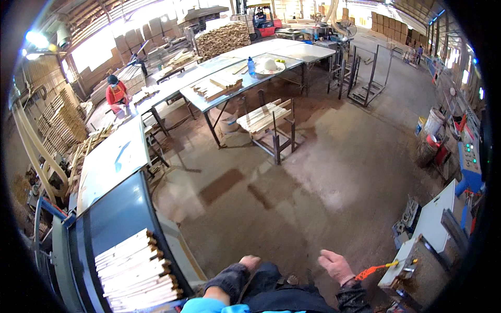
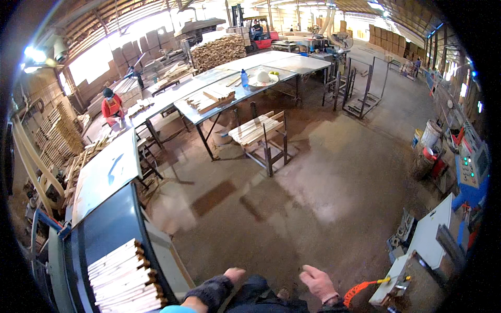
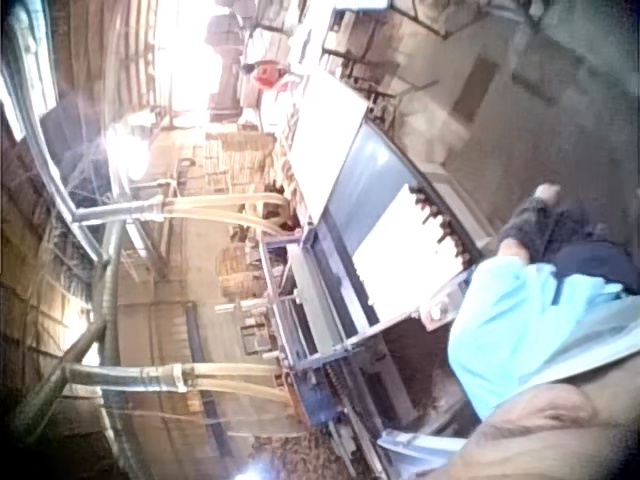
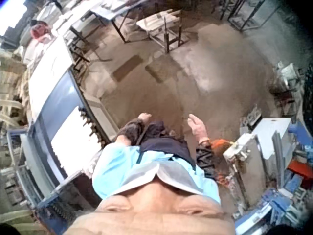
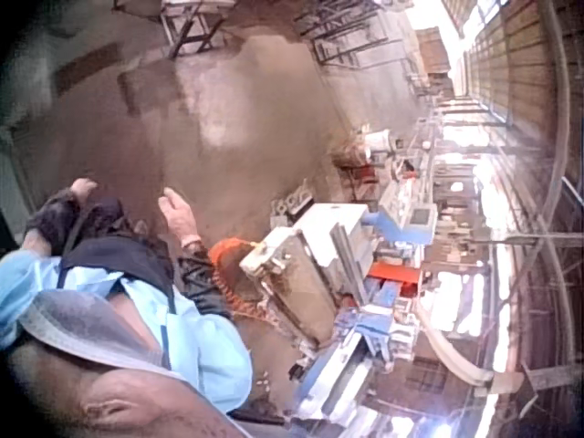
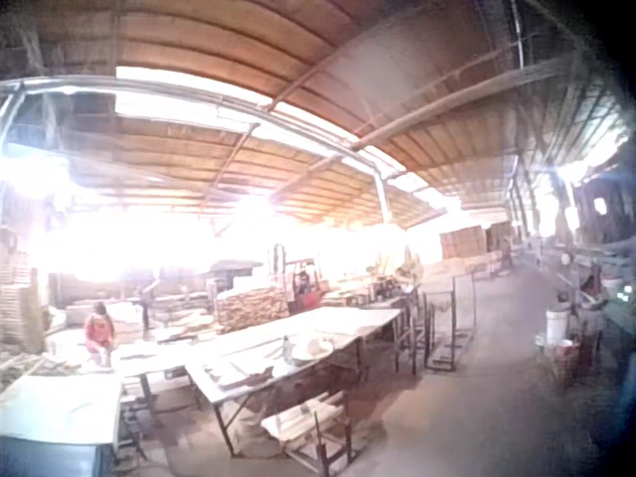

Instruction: The person repeatedly picks up stacks of thin wooden planks from a metal table and places them onto a conveyor belt. They align the planks by hand before moving them. Another worker is visible in the background performing similar tasks.

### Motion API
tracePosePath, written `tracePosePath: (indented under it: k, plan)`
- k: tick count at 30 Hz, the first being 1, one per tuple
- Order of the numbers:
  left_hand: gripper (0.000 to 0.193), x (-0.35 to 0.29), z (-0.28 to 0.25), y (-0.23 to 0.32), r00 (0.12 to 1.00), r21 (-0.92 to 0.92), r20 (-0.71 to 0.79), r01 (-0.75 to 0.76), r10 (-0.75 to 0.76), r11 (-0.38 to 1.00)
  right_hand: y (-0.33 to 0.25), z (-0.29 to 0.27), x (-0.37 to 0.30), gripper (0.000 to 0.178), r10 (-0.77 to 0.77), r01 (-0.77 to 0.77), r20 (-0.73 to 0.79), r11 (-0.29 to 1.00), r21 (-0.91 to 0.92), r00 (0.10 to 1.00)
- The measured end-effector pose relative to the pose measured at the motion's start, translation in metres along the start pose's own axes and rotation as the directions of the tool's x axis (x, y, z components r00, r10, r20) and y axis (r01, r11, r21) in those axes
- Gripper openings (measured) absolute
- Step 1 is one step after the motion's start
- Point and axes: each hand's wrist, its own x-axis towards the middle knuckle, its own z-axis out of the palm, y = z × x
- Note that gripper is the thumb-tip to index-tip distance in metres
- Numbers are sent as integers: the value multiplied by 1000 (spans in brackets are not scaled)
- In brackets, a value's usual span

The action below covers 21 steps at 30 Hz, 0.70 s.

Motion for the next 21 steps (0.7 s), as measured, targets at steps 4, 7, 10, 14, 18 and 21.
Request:
tracePosePath:
  k: [4, 7, 10, 14, 18, 21]
  plan:
    - [27, -34, 13, -52, 959, -78, 78, 278, -272, 957, -78, 3, 134, 70, -4, 63, 258, 974, -219, 966]
    - [31, -42, 23, -84, 860, -330, 300, 500, -413, 800, -102, 25, 232, 67, 92, -16, 297, 968, -249, 951]
    - [32, -24, 10, -112, 674, -567, 457, 723, -580, 394, -79, 48, 337, 68, 80, 40, 281, 917, -397, 956]
    - [34, 27, -44, -166, 563, -751, 510, 660, -650, -17, 8, 64, 458, 31, -75, 483, 498, 398, -780, 864]
    - [37, 84, -142, -259, 671, -883, 250, 454, -698, 121, 90, 60, 510, 51, 429, 287, 416, 334, -898, 802]
    - [25, 136, -234, -314, 550, -966, 244, 67, -799, -249, 112, 75, 563, 47, 515, 321, 453, 327, -889, 728]
